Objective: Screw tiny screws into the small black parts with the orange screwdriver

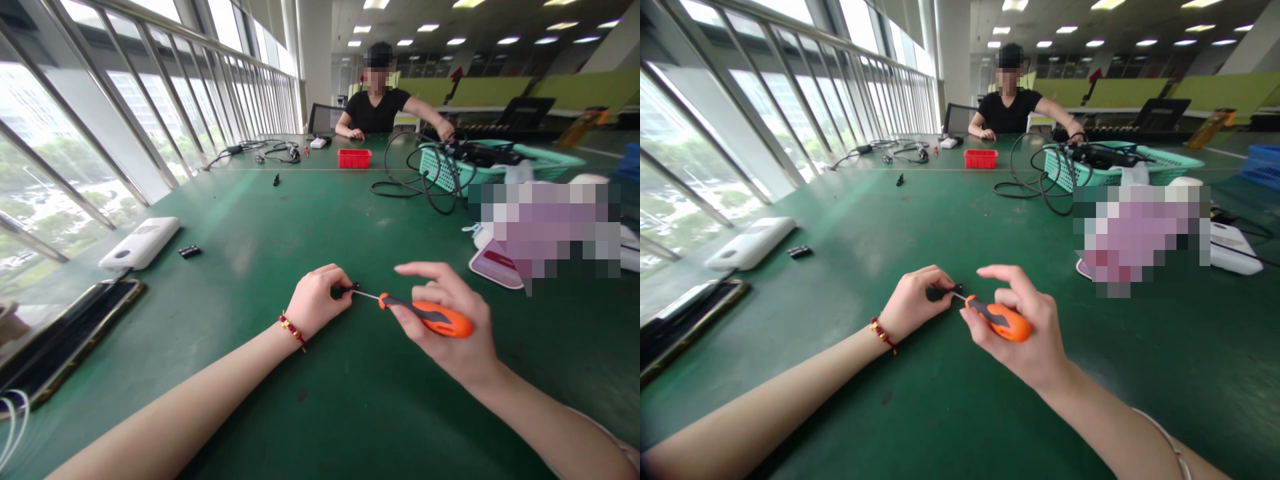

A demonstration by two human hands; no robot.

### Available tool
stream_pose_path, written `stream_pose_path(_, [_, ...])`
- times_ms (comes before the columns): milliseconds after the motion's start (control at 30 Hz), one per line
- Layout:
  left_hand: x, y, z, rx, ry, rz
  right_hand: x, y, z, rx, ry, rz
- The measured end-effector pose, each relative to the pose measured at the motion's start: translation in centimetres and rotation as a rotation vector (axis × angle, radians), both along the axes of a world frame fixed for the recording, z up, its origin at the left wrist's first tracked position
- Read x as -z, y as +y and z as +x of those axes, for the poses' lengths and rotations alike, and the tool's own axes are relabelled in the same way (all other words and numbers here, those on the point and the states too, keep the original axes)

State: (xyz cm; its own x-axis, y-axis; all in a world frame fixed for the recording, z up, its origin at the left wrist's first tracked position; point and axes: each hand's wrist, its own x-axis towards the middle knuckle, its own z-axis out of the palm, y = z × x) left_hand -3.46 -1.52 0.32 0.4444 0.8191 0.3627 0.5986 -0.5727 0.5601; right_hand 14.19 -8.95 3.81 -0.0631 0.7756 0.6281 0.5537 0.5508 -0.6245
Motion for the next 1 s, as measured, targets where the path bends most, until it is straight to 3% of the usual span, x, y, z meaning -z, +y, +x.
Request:
stream_pose_path(100, [-0.1,0.0,0.0,-0.004,0.005,0.004,-0.3,-0.2,0.0,0.012,-0.055,-0.008])
stream_pose_path(233, [-0.1,0.0,-0.1,-0.018,0.017,0.009,-0.1,0.1,0.0,0.011,0.033,0.069])
stream_pose_path(400, [-0.1,0.0,-0.1,-0.048,0.016,0.012,0.0,0.1,0.0,-0.004,-0.02,-0.125])
stream_pose_path(600, [-0.1,0.1,-0.1,-0.076,0.014,0.005,0.2,-0.1,-0.3,-0.035,0.003,-0.048])
stream_pose_path(733, [-0.1,0.2,-0.1,-0.108,0.051,0.005,0.4,0.2,-0.2,-0.118,-0.064,-0.217])
stream_pose_path(800, [-0.2,0.3,-0.2,-0.14,0.069,-0.004,0.3,0.2,0.0,-0.125,-0.065,-0.181])
stream_pose_path(900, [-0.2,0.4,-0.3,-0.168,0.06,-0.025,0.2,0.5,0.5,-0.025,-0.02,-0.013])
stream_pose_path(1000, [-0.3,0.4,-0.4,-0.178,0.033,-0.044,0.8,1.3,1.0,0.073,0.006,0.02])
